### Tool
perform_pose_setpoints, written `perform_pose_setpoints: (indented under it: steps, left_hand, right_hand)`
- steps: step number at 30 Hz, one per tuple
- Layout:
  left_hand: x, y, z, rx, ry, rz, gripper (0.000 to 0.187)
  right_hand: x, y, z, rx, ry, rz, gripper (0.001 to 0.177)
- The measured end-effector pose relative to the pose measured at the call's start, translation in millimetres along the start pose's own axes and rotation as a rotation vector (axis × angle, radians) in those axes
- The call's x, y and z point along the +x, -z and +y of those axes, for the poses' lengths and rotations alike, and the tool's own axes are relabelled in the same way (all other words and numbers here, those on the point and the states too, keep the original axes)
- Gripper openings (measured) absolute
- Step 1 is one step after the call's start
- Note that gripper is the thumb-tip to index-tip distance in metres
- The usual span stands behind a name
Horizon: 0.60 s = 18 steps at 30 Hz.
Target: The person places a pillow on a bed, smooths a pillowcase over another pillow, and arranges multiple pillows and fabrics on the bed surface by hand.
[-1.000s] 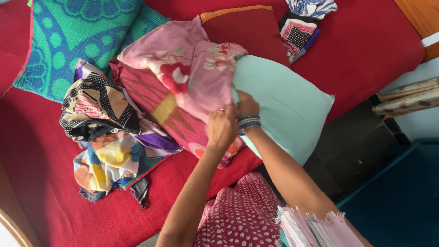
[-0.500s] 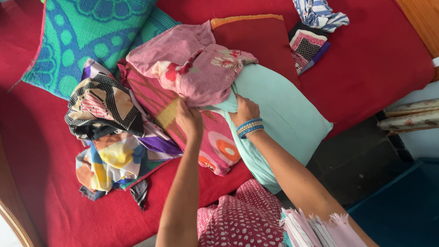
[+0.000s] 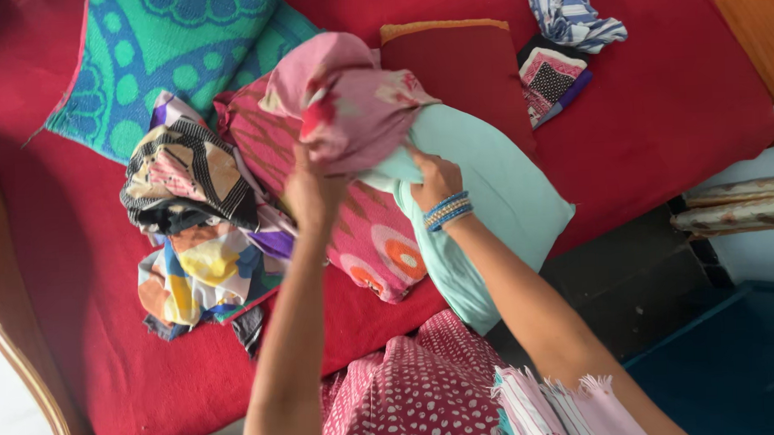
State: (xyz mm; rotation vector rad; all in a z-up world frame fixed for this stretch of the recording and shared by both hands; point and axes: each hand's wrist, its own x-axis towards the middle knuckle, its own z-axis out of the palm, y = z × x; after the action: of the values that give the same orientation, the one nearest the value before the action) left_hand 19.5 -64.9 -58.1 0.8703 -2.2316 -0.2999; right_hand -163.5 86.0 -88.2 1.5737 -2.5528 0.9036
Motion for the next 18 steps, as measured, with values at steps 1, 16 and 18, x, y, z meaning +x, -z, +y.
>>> perform_pose_setpoints:
  steps: [1, 16, 18]
  left_hand:
    - [5, 14, -9, -0.004, 0.123, -0.051, 0.065]
    - [-50, -16, 55, -0.19, -0.079, -0.088, 0.033]
    - [-47, -6, 21, -0.165, 0.271, -0.155, 0.032]
  right_hand:
    - [-2, 14, -10, 0.096, 0.149, 0.004, 0.065]
    - [3, -72, -79, -0.295, 0.16, -0.378, 0.036]
    - [-3, -79, -83, -0.242, 0.167, -0.499, 0.034]
